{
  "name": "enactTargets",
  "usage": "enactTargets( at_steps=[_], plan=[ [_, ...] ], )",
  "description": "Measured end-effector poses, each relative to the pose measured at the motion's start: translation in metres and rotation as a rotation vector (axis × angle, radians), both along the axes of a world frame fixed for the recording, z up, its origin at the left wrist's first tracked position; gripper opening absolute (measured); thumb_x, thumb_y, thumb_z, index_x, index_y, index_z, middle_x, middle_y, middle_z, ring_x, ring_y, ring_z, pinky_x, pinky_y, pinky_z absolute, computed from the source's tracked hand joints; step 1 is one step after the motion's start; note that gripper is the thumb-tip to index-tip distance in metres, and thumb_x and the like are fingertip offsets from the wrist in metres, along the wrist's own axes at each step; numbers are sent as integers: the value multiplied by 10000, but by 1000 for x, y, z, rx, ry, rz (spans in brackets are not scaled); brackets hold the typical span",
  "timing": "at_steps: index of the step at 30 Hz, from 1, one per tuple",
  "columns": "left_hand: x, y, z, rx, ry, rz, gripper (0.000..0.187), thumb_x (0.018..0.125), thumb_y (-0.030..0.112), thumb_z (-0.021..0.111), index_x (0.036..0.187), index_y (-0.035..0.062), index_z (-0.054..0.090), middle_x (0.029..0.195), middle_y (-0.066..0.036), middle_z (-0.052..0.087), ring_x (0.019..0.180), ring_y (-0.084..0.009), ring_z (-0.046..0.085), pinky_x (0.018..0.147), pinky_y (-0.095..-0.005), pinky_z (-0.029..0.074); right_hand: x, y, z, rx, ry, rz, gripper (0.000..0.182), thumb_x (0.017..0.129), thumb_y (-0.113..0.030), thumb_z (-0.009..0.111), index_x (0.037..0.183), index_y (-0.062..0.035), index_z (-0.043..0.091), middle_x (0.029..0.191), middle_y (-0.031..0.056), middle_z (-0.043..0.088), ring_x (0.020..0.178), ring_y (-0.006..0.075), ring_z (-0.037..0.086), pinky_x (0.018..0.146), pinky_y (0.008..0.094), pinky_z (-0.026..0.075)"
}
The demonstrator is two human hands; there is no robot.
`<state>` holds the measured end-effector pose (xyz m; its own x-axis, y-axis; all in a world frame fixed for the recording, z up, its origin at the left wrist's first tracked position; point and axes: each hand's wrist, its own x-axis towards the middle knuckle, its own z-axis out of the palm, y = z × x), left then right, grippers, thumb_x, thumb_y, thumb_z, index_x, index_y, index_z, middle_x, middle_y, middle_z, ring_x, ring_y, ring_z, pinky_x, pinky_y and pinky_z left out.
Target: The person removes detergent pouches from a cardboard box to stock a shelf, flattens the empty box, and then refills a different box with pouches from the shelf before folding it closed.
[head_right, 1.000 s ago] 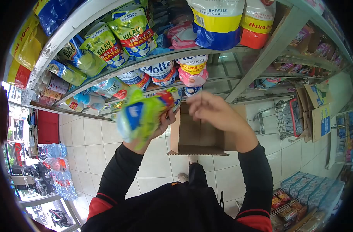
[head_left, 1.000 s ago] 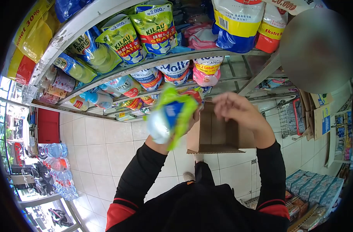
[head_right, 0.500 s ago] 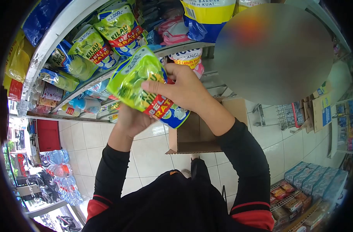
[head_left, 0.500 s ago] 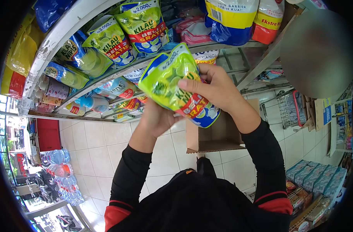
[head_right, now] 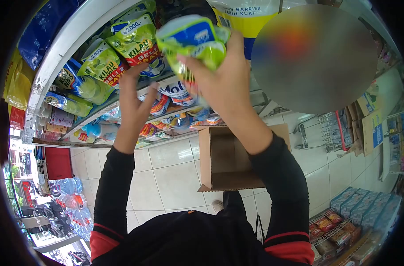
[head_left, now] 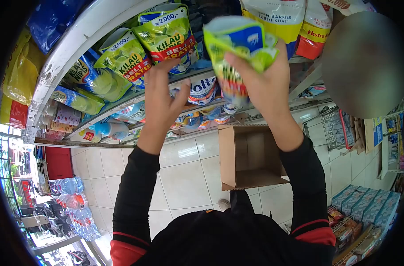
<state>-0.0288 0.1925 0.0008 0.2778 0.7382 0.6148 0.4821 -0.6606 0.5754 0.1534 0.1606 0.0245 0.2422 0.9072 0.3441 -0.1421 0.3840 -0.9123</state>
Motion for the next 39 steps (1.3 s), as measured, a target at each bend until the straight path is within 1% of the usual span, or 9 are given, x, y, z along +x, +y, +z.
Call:
enactTargets(
  at_steps=[1, 2, 9, 11, 14, 20, 23, 25, 39],
  plan=[
    [-4, 7, -7, 293, 460, 153, 454, 664, 184, 629, 1053, 36, 449, 1152, -117, 416, 987, -232, 418, 852, -361, 312, -1, 22, -7, 162, -100, -168, 443, 643, -129, 681, 976, -25, 408, 803, 123, 582, 731, 205, 587, 630, 304, 465],
    [-6, 11, -25, 338, 538, 215, 568, 575, 240, 664, 1071, 69, 448, 1190, -78, 367, 995, -262, 355, 842, -385, 274, -3, 41, -11, 326, -200, -337, 436, 638, -124, 678, 963, -22, 406, 773, 137, 584, 697, 225, 596, 605, 319, 470],
    [4, 18, -66, 424, 629, 300, 715, 560, 262, 696, 1155, 77, 346, 1199, -71, 339, 1032, -252, 306, 849, -400, 208, -19, 152, -19, 437, -392, -601, 503, 598, -185, 701, 965, -10, 404, 798, 177, 584, 749, 315, 579, 653, 348, 462],
    [1, 18, -66, 432, 637, 296, 726, 560, 254, 695, 1164, 83, 329, 1197, -63, 344, 1038, -251, 298, 851, -391, 205, -8, 187, -30, 459, -504, -652, 305, 644, -45, 549, 944, 3, 525, 890, 225, 537, 828, 396, 492, 685, 402, 410],
    [-1, 20, -70, 416, 636, 274, 710, 559, 234, 693, 1157, 89, 340, 1189, -48, 359, 1038, -243, 305, 852, -385, 211, -6, 179, -18, 116, -647, -528, 548, 600, -202, 716, 1002, 21, 417, 895, 164, 573, 803, 275, 578, 658, 306, 455],
    [-1, 21, -72, 438, 656, 301, 707, 553, 231, 689, 1155, 94, 344, 1191, -49, 358, 1041, -241, 305, 847, -388, 218, 9, 188, -21, -139, -779, -108, 519, 656, -239, 655, 1067, 2, 446, 1025, 167, 528, 954, 295, 504, 805, 344, 393],
    [-1, 20, -70, 424, 663, 302, 701, 557, 242, 677, 1156, 100, 341, 1197, -48, 354, 1049, -241, 300, 851, -394, 215, 3, 246, -44, 218, -625, -418, 574, 517, -160, 755, 998, -3, 483, 934, 182, 562, 876, 286, 552, 732, 338, 448],
    [-1, 22, -70, 465, 670, 342, 701, 557, 245, 673, 1157, 106, 338, 1199, -45, 353, 1049, -239, 302, 853, -397, 213, -18, 251, -28, 339, -327, -300, 441, 609, -112, 694, 987, -7, 493, 889, 149, 575, 826, 244, 565, 686, 335, 450],
    [-1, 23, -73, 488, 680, 385, 600, 593, 233, 626, 1123, 163, 352, 1166, -1, 352, 1054, -205, 293, 852, -366, 219, -34, 187, -42, 572, -464, -267, 399, 635, -105, 672, 980, -8, 496, 874, 135, 576, 805, 226, 563, 669, 324, 450]
  ],
)
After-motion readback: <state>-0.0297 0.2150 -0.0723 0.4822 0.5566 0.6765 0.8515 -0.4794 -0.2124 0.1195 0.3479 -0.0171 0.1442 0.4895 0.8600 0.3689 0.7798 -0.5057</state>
